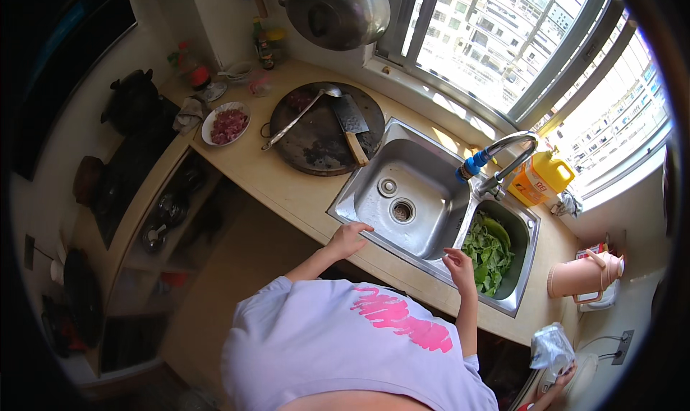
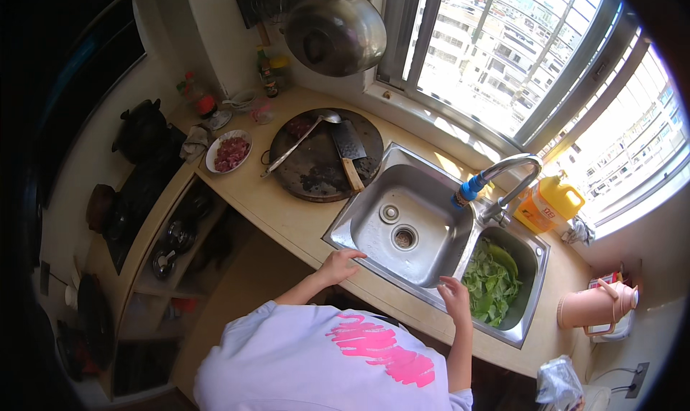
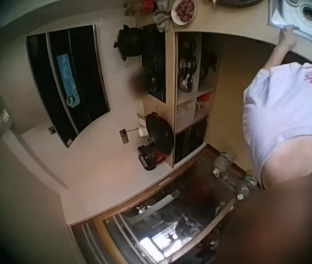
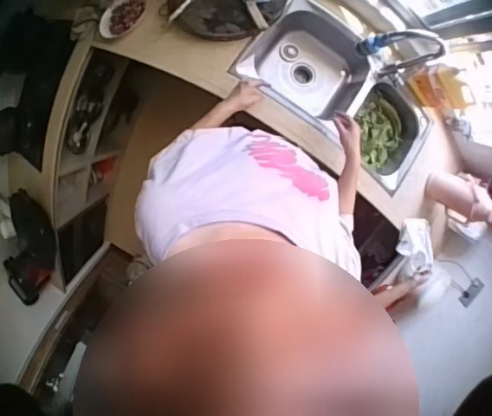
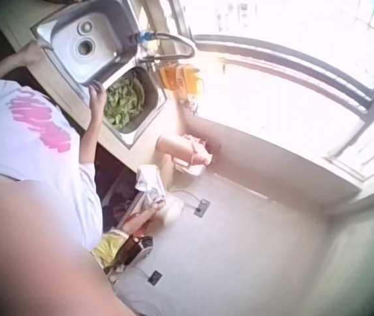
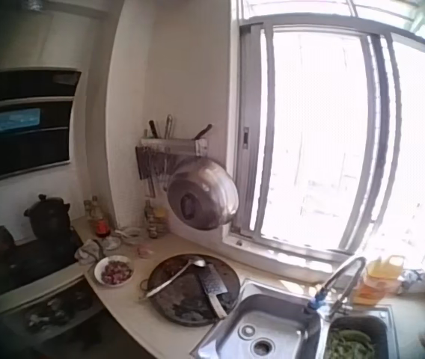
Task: The person peels a carrot over a kitchen sink using a knife, then rinses the carrot and washes leafy greens in the sink. The person also handles a small metal strainer and places it in the sink.
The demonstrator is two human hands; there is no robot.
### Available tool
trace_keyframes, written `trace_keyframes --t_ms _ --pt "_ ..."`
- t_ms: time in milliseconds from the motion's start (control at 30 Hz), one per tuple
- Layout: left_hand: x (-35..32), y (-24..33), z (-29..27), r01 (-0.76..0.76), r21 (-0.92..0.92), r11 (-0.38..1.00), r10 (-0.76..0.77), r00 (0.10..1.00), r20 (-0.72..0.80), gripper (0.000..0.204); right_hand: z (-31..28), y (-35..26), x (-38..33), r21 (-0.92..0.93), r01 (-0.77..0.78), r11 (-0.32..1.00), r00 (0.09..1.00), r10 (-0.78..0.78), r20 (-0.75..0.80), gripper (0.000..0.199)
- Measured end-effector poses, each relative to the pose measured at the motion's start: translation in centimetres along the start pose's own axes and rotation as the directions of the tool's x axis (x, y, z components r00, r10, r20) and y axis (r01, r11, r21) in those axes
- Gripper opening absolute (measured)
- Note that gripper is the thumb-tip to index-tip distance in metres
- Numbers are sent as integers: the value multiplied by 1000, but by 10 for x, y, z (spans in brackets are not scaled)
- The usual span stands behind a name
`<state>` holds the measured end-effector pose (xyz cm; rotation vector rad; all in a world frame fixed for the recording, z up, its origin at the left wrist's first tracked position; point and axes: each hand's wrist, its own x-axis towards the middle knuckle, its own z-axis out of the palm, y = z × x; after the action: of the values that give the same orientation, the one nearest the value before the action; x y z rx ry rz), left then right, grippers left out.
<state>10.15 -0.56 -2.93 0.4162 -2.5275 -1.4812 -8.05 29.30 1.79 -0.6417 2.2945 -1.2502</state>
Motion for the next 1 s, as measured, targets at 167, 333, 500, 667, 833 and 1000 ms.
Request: trace_keyframes --t_ms 167,333,500,667,833,1000 --pt "3 0 2 16 -5 1000 -16 1000 9 33 -16 25 -19 -535 220 815 959 -281 -34 23" --pt "0 2 -2 34 -3 999 -34 999 7 32 -25 45 -21 -11 -108 994 987 106 -125 23" --pt "-12 -9 -8 35 6 999 -34 997 -68 31 -53 51 -12 -122 -165 979 973 141 -183 22" --pt "-26 -15 -15 104 2 995 -103 987 -125 29 -60 70 -3 -670 91 736 952 -262 -158 23" --pt "-31 -23 -14 187 -86 979 -199 966 -165 27 -52 74 17 -222 -20 975 995 -3 -101 26" --pt "-23 -1 -24 245 0 970 -243 963 -112 31 -38 9 14 209 -185 960 982 189 3 28"
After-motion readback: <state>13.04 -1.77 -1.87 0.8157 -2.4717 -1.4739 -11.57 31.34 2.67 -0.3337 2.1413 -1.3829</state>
